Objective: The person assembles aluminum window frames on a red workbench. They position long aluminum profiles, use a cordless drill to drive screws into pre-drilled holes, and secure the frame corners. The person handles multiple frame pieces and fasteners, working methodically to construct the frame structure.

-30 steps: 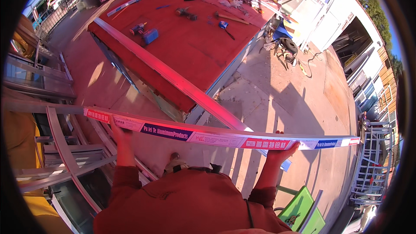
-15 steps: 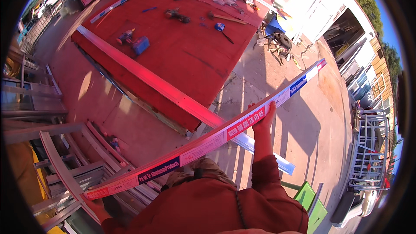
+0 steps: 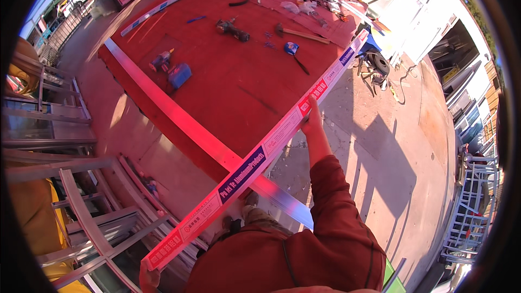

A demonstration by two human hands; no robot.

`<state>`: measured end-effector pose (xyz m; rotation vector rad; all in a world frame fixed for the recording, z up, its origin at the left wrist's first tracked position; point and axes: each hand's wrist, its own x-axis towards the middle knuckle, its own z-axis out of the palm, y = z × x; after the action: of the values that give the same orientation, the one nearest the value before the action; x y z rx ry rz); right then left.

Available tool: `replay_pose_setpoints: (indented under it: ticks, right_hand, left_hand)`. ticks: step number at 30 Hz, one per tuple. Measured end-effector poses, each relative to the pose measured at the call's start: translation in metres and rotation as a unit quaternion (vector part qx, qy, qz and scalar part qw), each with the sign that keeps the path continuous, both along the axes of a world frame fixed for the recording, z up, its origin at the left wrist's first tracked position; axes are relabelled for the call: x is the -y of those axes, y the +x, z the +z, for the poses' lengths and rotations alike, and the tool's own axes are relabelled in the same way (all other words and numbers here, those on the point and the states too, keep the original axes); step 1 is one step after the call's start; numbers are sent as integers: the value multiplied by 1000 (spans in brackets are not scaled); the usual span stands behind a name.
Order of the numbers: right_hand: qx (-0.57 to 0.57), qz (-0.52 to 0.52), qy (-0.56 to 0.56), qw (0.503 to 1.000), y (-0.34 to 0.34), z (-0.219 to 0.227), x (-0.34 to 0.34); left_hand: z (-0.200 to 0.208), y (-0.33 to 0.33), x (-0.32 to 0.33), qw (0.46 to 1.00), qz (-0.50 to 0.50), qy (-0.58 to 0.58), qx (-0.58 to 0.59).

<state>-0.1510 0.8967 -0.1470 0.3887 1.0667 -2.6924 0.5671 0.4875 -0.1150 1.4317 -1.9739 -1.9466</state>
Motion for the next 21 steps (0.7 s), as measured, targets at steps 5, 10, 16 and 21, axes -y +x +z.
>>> replay_pose_setpoints:
  ticks: [5,10,16,21]
  right_hand:
    - [39,-43,98,993,-47,-23,-1]
    - [63,-77,169,981,-92,-23,-14]
    - [60,-63,188,978,-86,-22,-16]
    - [66,14,130,989,4,-17,10]
  left_hand:
    - [-1,-145,-65,948,3,276,-155]
    - [-27,-222,-93,948,-55,287,-128]
    - [-37,-319,-114,944,-254,210,-7]
    - [-29,-395,-137,907,-339,250,-11]
